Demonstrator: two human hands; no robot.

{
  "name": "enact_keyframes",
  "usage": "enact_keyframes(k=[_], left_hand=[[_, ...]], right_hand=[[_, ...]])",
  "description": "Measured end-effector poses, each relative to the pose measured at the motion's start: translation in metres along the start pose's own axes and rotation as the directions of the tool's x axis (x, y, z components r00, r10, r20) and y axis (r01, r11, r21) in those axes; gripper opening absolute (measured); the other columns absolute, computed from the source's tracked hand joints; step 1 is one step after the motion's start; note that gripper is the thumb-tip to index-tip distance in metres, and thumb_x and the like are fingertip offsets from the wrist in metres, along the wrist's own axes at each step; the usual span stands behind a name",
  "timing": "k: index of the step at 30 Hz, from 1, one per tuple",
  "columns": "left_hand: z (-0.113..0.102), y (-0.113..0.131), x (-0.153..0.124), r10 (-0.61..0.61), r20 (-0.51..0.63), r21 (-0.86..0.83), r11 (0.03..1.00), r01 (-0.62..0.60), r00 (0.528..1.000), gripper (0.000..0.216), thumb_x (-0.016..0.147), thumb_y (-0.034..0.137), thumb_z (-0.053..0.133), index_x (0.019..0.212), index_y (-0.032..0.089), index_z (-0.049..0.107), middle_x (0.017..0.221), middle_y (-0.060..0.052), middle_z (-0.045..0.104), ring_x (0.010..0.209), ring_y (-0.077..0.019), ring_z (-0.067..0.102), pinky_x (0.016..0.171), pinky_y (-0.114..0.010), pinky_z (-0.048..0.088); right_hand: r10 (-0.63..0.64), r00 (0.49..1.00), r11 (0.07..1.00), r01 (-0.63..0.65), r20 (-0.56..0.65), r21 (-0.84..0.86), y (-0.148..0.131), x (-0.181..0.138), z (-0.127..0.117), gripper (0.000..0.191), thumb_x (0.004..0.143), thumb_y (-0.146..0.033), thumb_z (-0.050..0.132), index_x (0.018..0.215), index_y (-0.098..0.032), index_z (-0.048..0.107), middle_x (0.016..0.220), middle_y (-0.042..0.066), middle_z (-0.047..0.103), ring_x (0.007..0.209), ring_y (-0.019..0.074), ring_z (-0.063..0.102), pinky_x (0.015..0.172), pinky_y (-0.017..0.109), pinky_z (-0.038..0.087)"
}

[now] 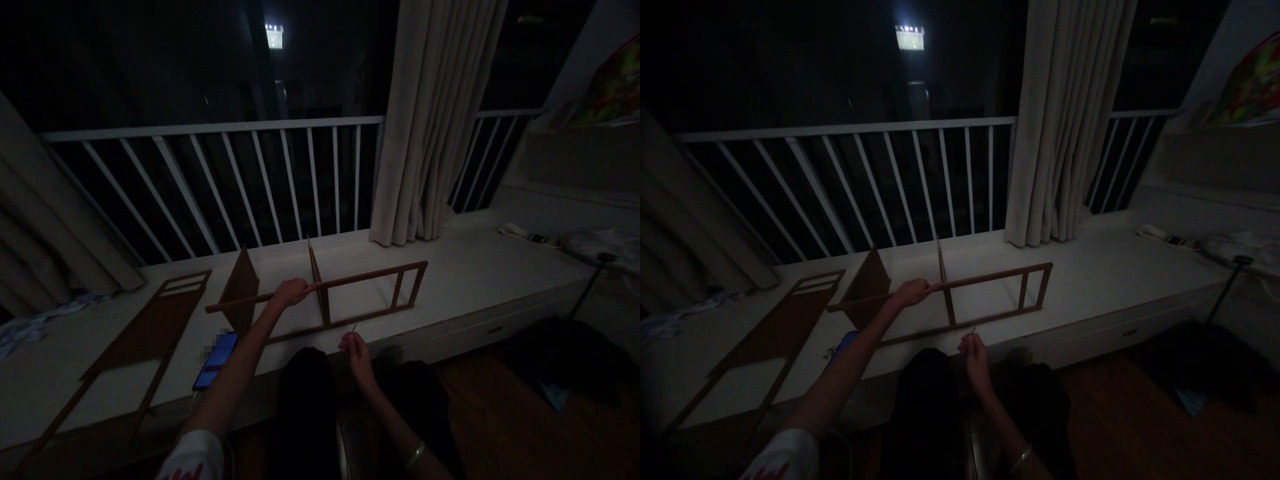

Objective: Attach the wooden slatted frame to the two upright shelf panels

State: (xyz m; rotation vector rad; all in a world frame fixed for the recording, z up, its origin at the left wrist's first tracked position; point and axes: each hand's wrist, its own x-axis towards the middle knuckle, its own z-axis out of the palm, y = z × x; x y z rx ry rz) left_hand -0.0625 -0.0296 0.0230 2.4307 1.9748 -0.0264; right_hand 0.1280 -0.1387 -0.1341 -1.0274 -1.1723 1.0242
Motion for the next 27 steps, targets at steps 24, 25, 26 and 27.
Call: enact_keyframes(k=[24, 25, 26, 27], left_hand=[[-0.005, 0.002, 0.002, -0.062, -0.048, 0.07, 0.995, 0.065, 0.997, 0.075, 0.079, 0.054, -0.002, 0.084, 0.013, 0.06, 0.087, -0.014, 0.062, 0.084, -0.0222, 0.058, 0.072, -0.032, 0.041], [-0.003, 0.001, 0.004, -0.06, -0.055, 0.074, 0.995, 0.064, 0.997, 0.075, 0.079, 0.054, -0.002, 0.085, 0.013, 0.06, 0.087, -0.014, 0.062, 0.084, -0.0222, 0.058, 0.073, -0.033, 0.04], [-0.001, 0.0, 0.006, -0.06, -0.061, 0.08, 0.995, 0.065, 0.996, 0.074, 0.079, 0.054, -0.001, 0.085, 0.013, 0.06, 0.086, -0.014, 0.062, 0.083, -0.0224, 0.058, 0.073, -0.033, 0.04], [0.0, -0.001, 0.007, -0.059, -0.069, 0.084, 0.994, 0.065, 0.996, 0.074, 0.079, 0.054, -0.001, 0.084, 0.013, 0.06, 0.086, -0.014, 0.063, 0.083, -0.0227, 0.058, 0.072, -0.034, 0.04]], right_hand=[[-0.182, 0.983, 0.979, 0.179, -0.018, -0.096, -0.069, 0.102, 0.071, 0.014, 0.075, -0.032, 0.045, 0.077, -0.019, 0.041, 0.065, 0.001, 0.062, 0.058, 0.0124, 0.06, 0.057, 0.024, 0.046], [-0.185, 0.983, 0.976, 0.183, -0.008, -0.117, -0.068, 0.103, 0.072, 0.013, 0.075, -0.032, 0.045, 0.077, -0.019, 0.041, 0.065, 0.001, 0.062, 0.057, 0.0124, 0.06, 0.057, 0.024, 0.046], [-0.191, 0.982, 0.973, 0.189, 0.002, -0.134, -0.067, 0.104, 0.073, 0.013, 0.075, -0.032, 0.044, 0.076, -0.019, 0.041, 0.064, 0.001, 0.062, 0.056, 0.0124, 0.059, 0.056, 0.024, 0.045], [-0.196, 0.981, 0.97, 0.195, 0.01, -0.146, -0.067, 0.105, 0.075, 0.012, 0.075, -0.031, 0.043, 0.076, -0.019, 0.041, 0.064, 0.001, 0.062, 0.056, 0.0123, 0.059, 0.056, 0.024, 0.045]])
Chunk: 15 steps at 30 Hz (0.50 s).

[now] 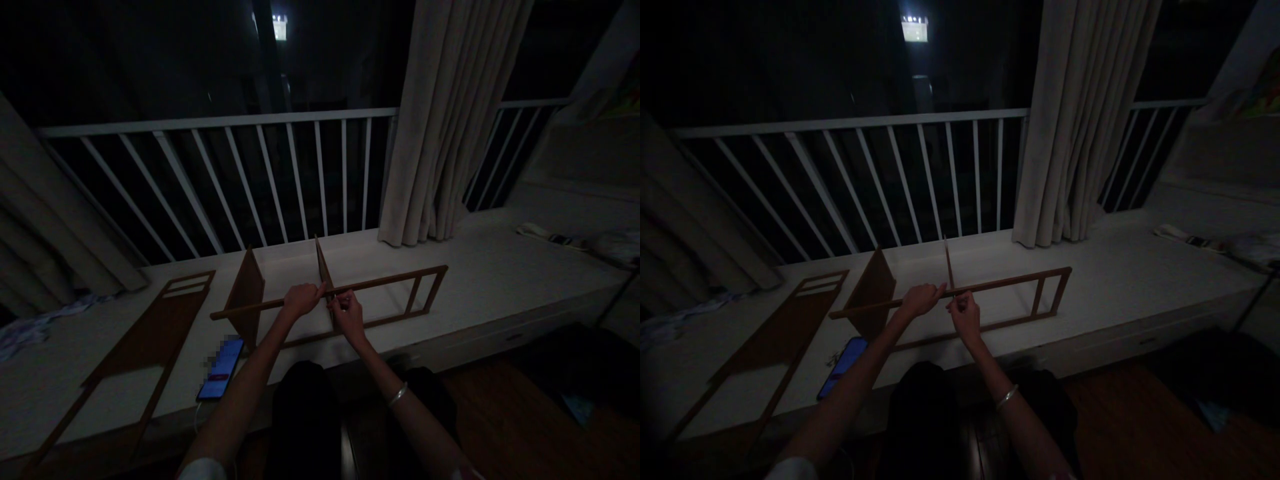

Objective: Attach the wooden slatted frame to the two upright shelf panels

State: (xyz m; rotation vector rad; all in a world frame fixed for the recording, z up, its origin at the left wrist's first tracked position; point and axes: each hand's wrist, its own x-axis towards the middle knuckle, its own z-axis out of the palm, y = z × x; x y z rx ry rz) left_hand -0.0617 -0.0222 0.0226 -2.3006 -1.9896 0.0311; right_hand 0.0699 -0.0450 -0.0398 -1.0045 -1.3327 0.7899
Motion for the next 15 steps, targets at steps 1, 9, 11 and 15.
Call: enact_keyframes(k=[1, 9, 11, 15], left_hand=[[0.002, -0.001, 0.002, -0.001, -0.008, 0.002, 1.0, 0.001, 1.0, 0.074, 0.079, 0.055, -0.001, 0.084, 0.013, 0.061, 0.086, -0.014, 0.063, 0.082, -0.023, 0.059, 0.072, -0.034, 0.04], [0.003, -0.003, 0.007, -0.03, 0.024, -0.033, 0.999, 0.031, 0.999, 0.075, 0.078, 0.056, 0.001, 0.084, 0.013, 0.061, 0.087, -0.015, 0.063, 0.082, -0.0227, 0.058, 0.073, -0.034, 0.04], [0.003, -0.003, 0.006, -0.037, 0.029, -0.038, 0.999, 0.038, 0.999, 0.075, 0.078, 0.056, 0.0, 0.084, 0.013, 0.061, 0.087, -0.015, 0.063, 0.083, -0.0225, 0.058, 0.073, -0.033, 0.04], [0.002, -0.003, 0.005, -0.03, 0.021, -0.054, 0.998, 0.031, 0.999, 0.077, 0.077, 0.058, -0.001, 0.081, 0.013, 0.062, 0.085, -0.014, 0.063, 0.082, -0.0223, 0.059, 0.072, -0.032, 0.04]], right_hand=[[-0.004, 1.0, 1.0, 0.004, 0.003, -0.007, 0.001, 0.001, 0.001, 0.012, 0.075, -0.031, 0.043, 0.076, -0.019, 0.041, 0.063, 0.0, 0.062, 0.055, 0.0121, 0.059, 0.056, 0.024, 0.045], [0.045, 0.999, 0.997, -0.045, -0.005, 0.059, 0.004, 0.006, 0.01, 0.012, 0.073, -0.03, 0.043, 0.078, -0.02, 0.039, 0.061, 0.0, 0.062, 0.052, 0.0118, 0.057, 0.053, 0.023, 0.045], [0.074, 0.997, 0.995, -0.074, 0.015, 0.061, 0.005, 0.008, 0.01, 0.012, 0.073, -0.029, 0.043, 0.078, -0.02, 0.039, 0.059, -0.001, 0.061, 0.05, 0.0118, 0.057, 0.051, 0.023, 0.044], [0.082, 0.985, 0.997, -0.079, 0.151, -0.025, 0.002, 0.018, 0.0, 0.01, 0.074, -0.027, 0.043, 0.079, -0.019, 0.04, 0.057, -0.001, 0.061, 0.049, 0.0117, 0.057, 0.05, 0.023, 0.044]])
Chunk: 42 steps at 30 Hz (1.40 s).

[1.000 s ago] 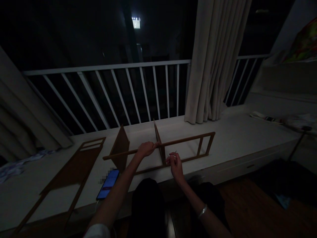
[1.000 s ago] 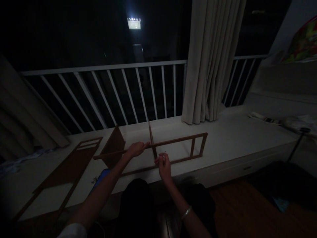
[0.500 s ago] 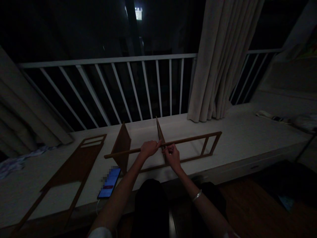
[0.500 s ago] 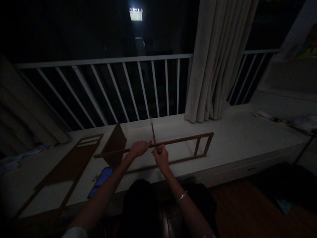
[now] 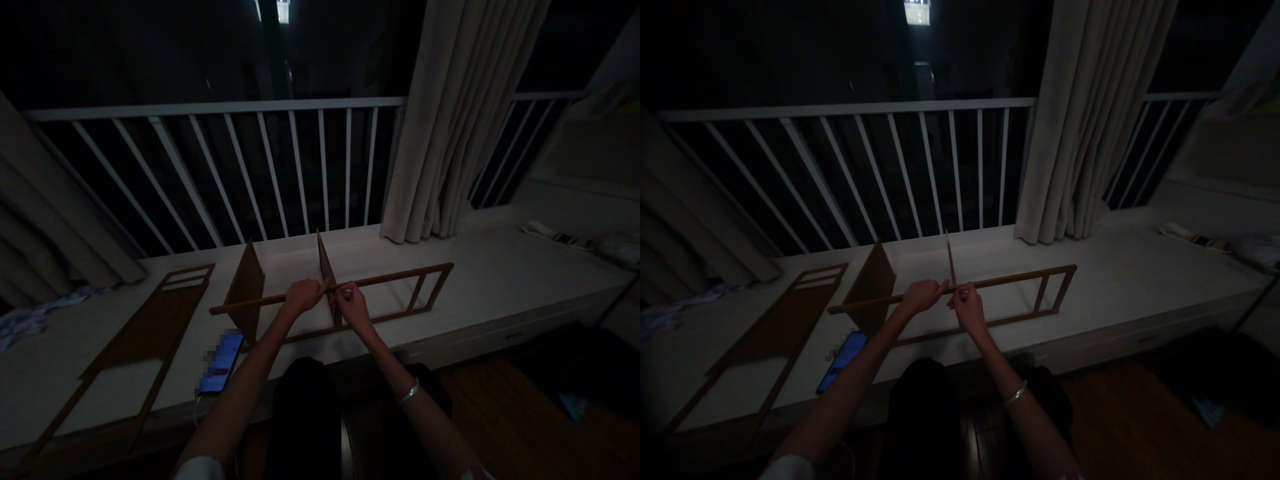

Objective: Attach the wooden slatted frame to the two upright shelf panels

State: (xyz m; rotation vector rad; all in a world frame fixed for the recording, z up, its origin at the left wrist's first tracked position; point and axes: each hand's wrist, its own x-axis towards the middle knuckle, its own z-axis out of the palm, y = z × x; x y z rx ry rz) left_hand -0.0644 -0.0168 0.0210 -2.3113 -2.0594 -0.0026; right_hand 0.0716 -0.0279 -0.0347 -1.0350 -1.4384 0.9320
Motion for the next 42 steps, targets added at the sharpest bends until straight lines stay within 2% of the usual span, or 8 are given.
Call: enact_keyframes(k=[5, 10, 17, 20, 28, 36, 39, 42], left_hand=[[-0.002, 0.0, -0.002, 0.016, -0.007, -0.002, 1.0, -0.016, 1.0, 0.08, 0.076, 0.06, -0.002, 0.082, 0.013, 0.062, 0.085, -0.014, 0.063, 0.082, -0.0237, 0.059, 0.072, -0.033, 0.04], [-0.002, 0.0, -0.003, 0.002, -0.011, 0.014, 1.0, -0.002, 1.0, 0.081, 0.075, 0.06, -0.002, 0.082, 0.012, 0.062, 0.085, -0.014, 0.062, 0.082, -0.025, 0.058, 0.071, -0.034, 0.041], [-0.001, -0.001, -0.003, 0.002, 0.001, -0.012, 1.0, -0.002, 1.0, 0.078, 0.077, 0.058, -0.002, 0.082, 0.013, 0.062, 0.086, -0.014, 0.063, 0.083, -0.0242, 0.058, 0.073, -0.035, 0.04], [-0.001, -0.002, -0.003, 0.0, 0.002, -0.019, 1.0, 0.0, 1.0, 0.079, 0.077, 0.058, -0.002, 0.083, 0.012, 0.062, 0.086, -0.015, 0.062, 0.084, -0.0243, 0.058, 0.073, -0.034, 0.04], [0.0, -0.005, -0.002, 0.029, 0.007, -0.031, 0.999, -0.029, 1.0, 0.077, 0.077, 0.057, -0.001, 0.083, 0.012, 0.061, 0.089, -0.015, 0.062, 0.085, -0.024, 0.058, 0.074, -0.034, 0.04], [-0.001, -0.005, -0.001, 0.078, 0.017, 0.015, 0.997, -0.078, 0.997, 0.07, 0.08, 0.053, 0.002, 0.089, 0.014, 0.06, 0.091, -0.014, 0.062, 0.086, -0.0247, 0.057, 0.074, -0.035, 0.04], [-0.001, -0.004, -0.002, 0.065, 0.011, 0.009, 0.998, -0.065, 0.998, 0.072, 0.08, 0.054, 0.002, 0.087, 0.014, 0.061, 0.089, -0.014, 0.062, 0.085, -0.0243, 0.058, 0.074, -0.035, 0.04], [-0.002, -0.004, -0.004, 0.044, 0.0, -0.013, 0.999, -0.044, 0.999, 0.076, 0.078, 0.056, -0.001, 0.081, 0.013, 0.062, 0.087, -0.014, 0.062, 0.084, -0.024, 0.058, 0.074, -0.034, 0.04]], right_hand=[[-0.05, 0.99, 0.973, 0.078, 0.132, -0.219, -0.008, 0.008, -0.017, 0.005, 0.075, -0.022, 0.043, 0.078, -0.019, 0.04, 0.057, -0.003, 0.06, 0.053, 0.011, 0.058, 0.054, 0.022, 0.043], [-0.052, 0.991, 0.935, 0.092, 0.124, -0.343, -0.011, 0.009, -0.021, 0.004, 0.074, -0.019, 0.044, 0.077, -0.019, 0.042, 0.057, -0.003, 0.06, 0.057, 0.0116, 0.059, 0.056, 0.022, 0.042], [-0.012, 0.997, 0.914, 0.041, 0.074, -0.403, -0.018, 0.005, -0.012, 0.004, 0.075, -0.021, 0.041, 0.077, -0.018, 0.043, 0.053, -0.002, 0.059, 0.051, 0.0108, 0.057, 0.052, 0.02, 0.039], [-0.032, 0.997, 0.913, 0.059, 0.074, -0.404, -0.019, 0.005, -0.008, 0.005, 0.075, -0.022, 0.04, 0.078, -0.018, 0.043, 0.052, -0.003, 0.058, 0.049, 0.0108, 0.056, 0.049, 0.019, 0.038], [-0.077, 0.986, 0.832, 0.146, 0.15, -0.536, -0.026, 0.011, -0.013, 0.004, 0.074, -0.018, 0.042, 0.078, -0.019, 0.043, 0.06, -0.001, 0.058, 0.058, 0.0118, 0.055, 0.055, 0.02, 0.036], [-0.092, 0.966, 0.784, 0.22, 0.242, -0.581, -0.035, 0.011, -0.018, 0.01, 0.075, -0.014, 0.042, 0.083, -0.018, 0.043, 0.07, 0.002, 0.058, 0.066, 0.0128, 0.055, 0.06, 0.021, 0.036], [-0.064, 0.958, 0.717, 0.238, 0.278, -0.655, -0.039, 0.011, -0.022, 0.012, 0.075, -0.018, 0.046, 0.087, -0.018, 0.044, 0.074, 0.004, 0.06, 0.07, 0.0148, 0.056, 0.062, 0.023, 0.036], [-0.028, 0.97, 0.594, 0.21, 0.241, -0.777, -0.043, 0.01, -0.026, 0.017, 0.075, -0.03, 0.05, 0.087, -0.018, 0.048, 0.075, 0.008, 0.061, 0.073, 0.0199, 0.057, 0.062, 0.027, 0.037]])
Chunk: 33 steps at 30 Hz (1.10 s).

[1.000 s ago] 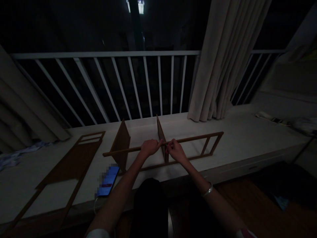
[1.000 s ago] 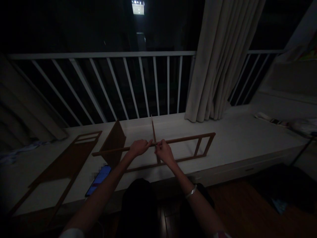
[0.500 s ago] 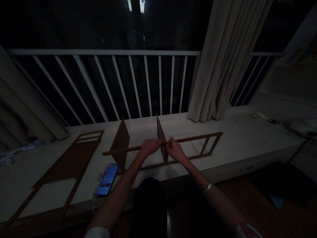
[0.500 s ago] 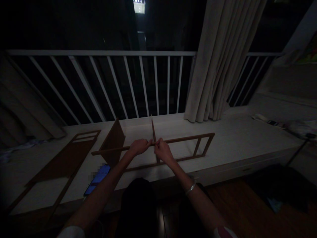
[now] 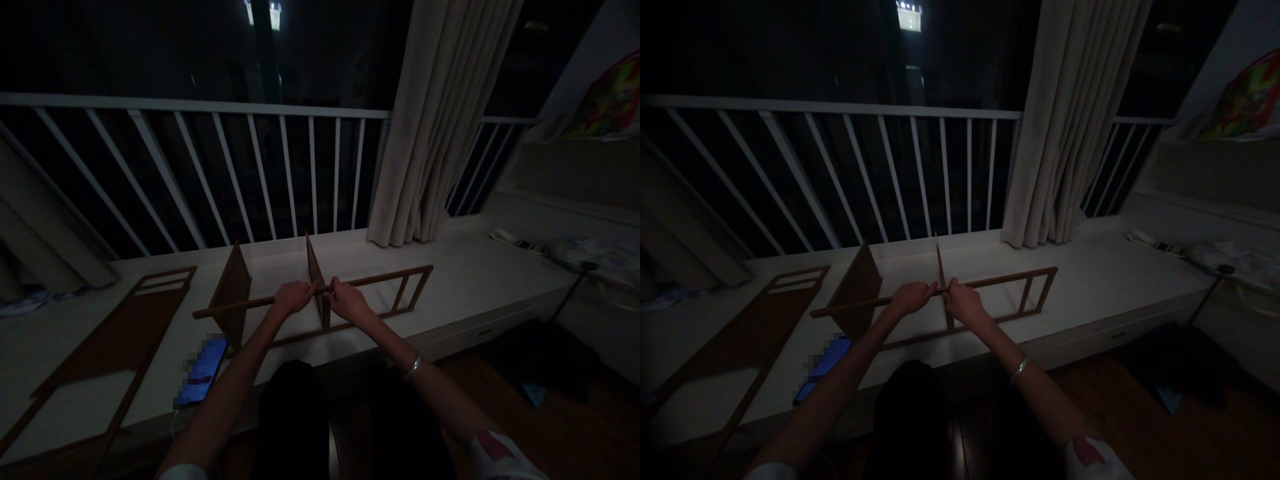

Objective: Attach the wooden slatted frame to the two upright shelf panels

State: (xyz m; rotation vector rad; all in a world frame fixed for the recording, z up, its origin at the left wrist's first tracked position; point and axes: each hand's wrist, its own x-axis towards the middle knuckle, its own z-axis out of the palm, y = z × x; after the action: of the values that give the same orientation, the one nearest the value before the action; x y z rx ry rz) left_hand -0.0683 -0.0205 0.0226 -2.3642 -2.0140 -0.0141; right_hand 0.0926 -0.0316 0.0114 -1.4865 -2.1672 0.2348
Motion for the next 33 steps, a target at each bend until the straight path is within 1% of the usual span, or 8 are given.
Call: enact_keyframes(k=[2, 5, 13, 18, 22, 27, 30, 33], left_hand=[[-0.001, 0.0, -0.001, -0.01, 0.005, -0.004, 1.0, 0.01, 1.0, 0.076, 0.078, 0.056, -0.001, 0.081, 0.013, 0.062, 0.087, -0.014, 0.062, 0.084, -0.0236, 0.058, 0.074, -0.033, 0.04], [-0.001, 0.001, -0.001, -0.014, 0.021, 0.003, 1.0, 0.014, 1.0, 0.075, 0.079, 0.055, -0.001, 0.084, 0.013, 0.062, 0.091, -0.014, 0.062, 0.086, -0.0233, 0.057, 0.074, -0.032, 0.04], [0.003, -0.002, 0.0, -0.005, -0.01, -0.008, 1.0, 0.005, 1.0, 0.079, 0.077, 0.058, -0.003, 0.082, 0.013, 0.062, 0.088, -0.014, 0.062, 0.083, -0.0236, 0.058, 0.072, -0.033, 0.04], [0.003, -0.002, 0.0, -0.005, -0.01, -0.013, 1.0, 0.005, 1.0, 0.079, 0.077, 0.057, -0.003, 0.084, 0.013, 0.062, 0.088, -0.015, 0.062, 0.082, -0.0236, 0.058, 0.072, -0.034, 0.04], [0.002, -0.002, 0.0, 0.005, -0.008, -0.008, 1.0, -0.005, 1.0, 0.079, 0.077, 0.057, -0.003, 0.085, 0.013, 0.062, 0.088, -0.014, 0.062, 0.083, -0.0227, 0.058, 0.073, -0.033, 0.039], [0.002, -0.002, 0.0, 0.02, -0.019, 0.002, 1.0, -0.02, 1.0, 0.079, 0.077, 0.056, -0.003, 0.081, 0.013, 0.062, 0.085, -0.014, 0.063, 0.08, -0.0237, 0.058, 0.071, -0.034, 0.04], [0.002, -0.003, 0.0, 0.023, -0.023, 0.002, 1.0, -0.023, 0.999, 0.078, 0.077, 0.056, -0.003, 0.082, 0.013, 0.062, 0.086, -0.014, 0.063, 0.08, -0.0239, 0.059, 0.071, -0.034, 0.041], [0.002, -0.002, -0.001, 0.007, -0.015, 0.01, 1.0, -0.007, 1.0, 0.077, 0.078, 0.056, -0.002, 0.084, 0.013, 0.062, 0.087, -0.014, 0.062, 0.083, -0.0238, 0.058, 0.073, -0.034, 0.041]], right_hand=[[0.03, 0.999, 0.998, -0.03, -0.012, -0.051, 0.0, -0.001, -0.001, 0.019, 0.074, -0.035, 0.05, 0.081, -0.017, 0.052, 0.075, 0.011, 0.061, 0.076, 0.0223, 0.057, 0.064, 0.03, 0.037], [0.029, 1.0, 0.999, -0.029, 0.003, -0.037, -0.002, -0.002, 0.002, 0.022, 0.075, -0.036, 0.049, 0.073, -0.016, 0.056, 0.076, 0.013, 0.062, 0.079, 0.0236, 0.057, 0.068, 0.032, 0.038], [0.022, 0.999, 1.0, -0.021, 0.048, -0.018, -0.003, 0.003, 0.004, 0.039, 0.08, -0.045, 0.037, 0.069, -0.016, 0.06, 0.076, 0.014, 0.063, 0.072, 0.0221, 0.059, 0.065, 0.032, 0.039], [0.014, 0.994, 0.988, -0.03, 0.107, 0.154, 0.001, 0.008, 0.007, 0.049, 0.084, -0.046, 0.027, 0.06, -0.017, 0.058, 0.06, 0.007, 0.061, 0.061, 0.0162, 0.057, 0.06, 0.025, 0.038], [0.007, 0.997, 0.96, -0.028, 0.075, 0.278, 0.005, 0.008, 0.015, 0.05, 0.085, -0.043, 0.024, 0.057, -0.017, 0.057, 0.054, 0.003, 0.058, 0.054, 0.0116, 0.055, 0.056, 0.021, 0.036], [0.048, 0.997, 0.924, -0.07, 0.068, 0.376, 0.006, 0.006, 0.022, 0.051, 0.084, -0.043, 0.024, 0.057, -0.016, 0.057, 0.05, 0.001, 0.055, 0.048, 0.01, 0.052, 0.05, 0.019, 0.035], [0.08, 0.991, 0.927, -0.112, 0.103, 0.358, 0.003, 0.003, 0.022, 0.055, 0.085, -0.044, 0.019, 0.06, -0.015, 0.058, 0.051, 0.002, 0.056, 0.049, 0.0101, 0.053, 0.051, 0.019, 0.036], [0.099, 0.985, 0.961, -0.132, 0.145, 0.241, -0.003, 0.001, 0.018, 0.056, 0.087, -0.042, 0.016, 0.069, -0.014, 0.06, 0.059, 0.004, 0.061, 0.058, 0.0105, 0.057, 0.058, 0.019, 0.038]])
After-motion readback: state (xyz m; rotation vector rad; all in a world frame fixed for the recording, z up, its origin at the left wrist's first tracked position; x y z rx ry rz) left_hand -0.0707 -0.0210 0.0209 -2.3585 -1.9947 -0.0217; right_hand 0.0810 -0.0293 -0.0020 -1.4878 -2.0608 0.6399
